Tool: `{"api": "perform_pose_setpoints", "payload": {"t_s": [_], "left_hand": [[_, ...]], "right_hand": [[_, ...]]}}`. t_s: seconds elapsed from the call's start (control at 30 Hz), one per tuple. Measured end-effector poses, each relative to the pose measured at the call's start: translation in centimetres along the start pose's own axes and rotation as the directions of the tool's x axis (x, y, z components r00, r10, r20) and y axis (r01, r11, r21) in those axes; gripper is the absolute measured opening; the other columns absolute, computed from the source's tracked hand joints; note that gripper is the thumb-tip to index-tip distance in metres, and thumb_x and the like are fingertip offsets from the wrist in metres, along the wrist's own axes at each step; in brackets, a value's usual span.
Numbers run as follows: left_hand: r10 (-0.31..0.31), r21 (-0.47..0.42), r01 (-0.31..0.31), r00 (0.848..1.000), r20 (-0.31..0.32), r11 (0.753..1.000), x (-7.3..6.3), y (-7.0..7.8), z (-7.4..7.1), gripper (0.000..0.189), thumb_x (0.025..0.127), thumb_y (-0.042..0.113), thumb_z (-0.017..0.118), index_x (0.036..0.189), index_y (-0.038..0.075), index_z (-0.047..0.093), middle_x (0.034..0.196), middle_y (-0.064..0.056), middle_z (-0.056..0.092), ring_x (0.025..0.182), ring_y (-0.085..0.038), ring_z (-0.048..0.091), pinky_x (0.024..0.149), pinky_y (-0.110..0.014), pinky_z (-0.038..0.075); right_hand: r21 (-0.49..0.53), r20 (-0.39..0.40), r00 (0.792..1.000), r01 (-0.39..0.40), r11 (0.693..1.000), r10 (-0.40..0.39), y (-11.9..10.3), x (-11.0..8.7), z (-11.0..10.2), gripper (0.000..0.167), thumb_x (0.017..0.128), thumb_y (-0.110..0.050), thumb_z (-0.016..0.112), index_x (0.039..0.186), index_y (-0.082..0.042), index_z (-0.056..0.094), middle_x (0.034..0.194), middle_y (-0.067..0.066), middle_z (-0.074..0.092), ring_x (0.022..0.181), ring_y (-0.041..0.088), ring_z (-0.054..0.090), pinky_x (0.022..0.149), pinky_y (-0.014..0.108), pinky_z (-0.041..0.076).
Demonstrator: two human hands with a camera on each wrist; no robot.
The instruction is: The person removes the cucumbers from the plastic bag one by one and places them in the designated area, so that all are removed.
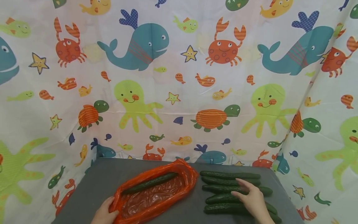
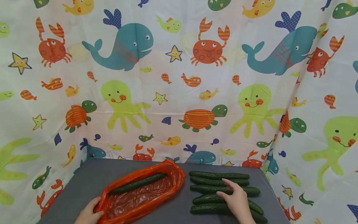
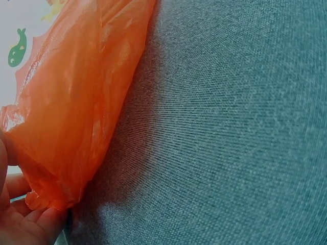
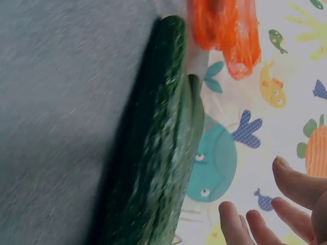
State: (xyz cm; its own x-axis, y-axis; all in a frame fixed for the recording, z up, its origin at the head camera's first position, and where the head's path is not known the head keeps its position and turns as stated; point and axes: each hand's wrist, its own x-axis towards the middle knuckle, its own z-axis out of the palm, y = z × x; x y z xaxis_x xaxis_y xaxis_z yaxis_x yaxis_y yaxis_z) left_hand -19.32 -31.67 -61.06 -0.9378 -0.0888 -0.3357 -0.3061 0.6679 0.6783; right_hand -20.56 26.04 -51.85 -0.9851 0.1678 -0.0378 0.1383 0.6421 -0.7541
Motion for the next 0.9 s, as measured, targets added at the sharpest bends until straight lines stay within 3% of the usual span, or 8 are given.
{"api": "perform_pose_setpoints", "payload": {"t_s": [0.13, 0.23, 0.37, 0.6, 0.9], "left_hand": [[-0.008, -0.019, 0.008, 1.0, 0.004, 1.0, 0.1, -0.1, 0.0, 0.069, 0.087, 0.016, 0.069, 0.145, -0.01, 0.042, 0.145, -0.037, 0.041, 0.117, -0.051, 0.056, 0.086, -0.056, 0.054], [-0.019, -0.028, 0.019, 1.0, 0.004, 0.999, 0.2, -0.3, 0.0, 0.07, 0.086, 0.017, 0.069, 0.146, -0.009, 0.042, 0.145, -0.037, 0.041, 0.117, -0.051, 0.057, 0.085, -0.056, 0.054], [-0.022, -0.026, 0.022, 1.0, 0.001, 0.999, 0.3, -0.5, 0.0, 0.071, 0.087, 0.018, 0.069, 0.146, -0.009, 0.042, 0.146, -0.037, 0.041, 0.117, -0.052, 0.056, 0.086, -0.057, 0.054], [-0.012, -0.031, 0.013, 1.0, 0.007, 0.999, 0.1, -0.5, -0.1, 0.071, 0.087, 0.018, 0.069, 0.146, -0.01, 0.041, 0.146, -0.038, 0.04, 0.115, -0.051, 0.057, 0.084, -0.056, 0.055], [-0.024, -0.027, 0.024, 1.0, -0.008, 0.999, 0.2, -0.4, 0.1, 0.07, 0.086, 0.017, 0.069, 0.146, -0.008, 0.043, 0.143, -0.036, 0.044, 0.114, -0.05, 0.058, 0.085, -0.057, 0.054]], "right_hand": [[0.043, 0.003, 1.0, 0.017, 0.999, -0.017, -0.9, 0.1, 0.9, 0.078, 0.073, -0.038, 0.088, 0.139, -0.007, 0.061, 0.131, 0.031, 0.062, 0.097, 0.035, 0.072, 0.064, 0.036, 0.061], [0.061, 0.004, 0.999, 0.033, 0.998, -0.034, -1.5, 0.3, 1.5, 0.076, 0.073, -0.036, 0.088, 0.138, -0.008, 0.062, 0.132, 0.03, 0.061, 0.1, 0.035, 0.072, 0.065, 0.037, 0.061], [0.101, 0.012, 0.999, 0.044, 0.994, -0.045, -2.2, 0.4, 2.2, 0.074, 0.073, -0.035, 0.088, 0.137, -0.008, 0.063, 0.131, 0.031, 0.062, 0.091, 0.033, 0.074, 0.066, 0.04, 0.061], [0.204, 0.034, 0.999, 0.033, 0.979, -0.04, -3.6, 0.4, 3.2, 0.069, 0.075, -0.028, 0.088, 0.137, -0.009, 0.063, 0.134, 0.027, 0.061, 0.109, 0.037, 0.069, 0.069, 0.04, 0.062], [0.279, 0.009, 0.998, 0.051, 0.959, -0.055, -5.0, 0.6, 4.3, 0.066, 0.074, -0.026, 0.089, 0.133, -0.009, 0.066, 0.13, 0.021, 0.066, 0.117, 0.039, 0.065, 0.069, 0.035, 0.062]]}}
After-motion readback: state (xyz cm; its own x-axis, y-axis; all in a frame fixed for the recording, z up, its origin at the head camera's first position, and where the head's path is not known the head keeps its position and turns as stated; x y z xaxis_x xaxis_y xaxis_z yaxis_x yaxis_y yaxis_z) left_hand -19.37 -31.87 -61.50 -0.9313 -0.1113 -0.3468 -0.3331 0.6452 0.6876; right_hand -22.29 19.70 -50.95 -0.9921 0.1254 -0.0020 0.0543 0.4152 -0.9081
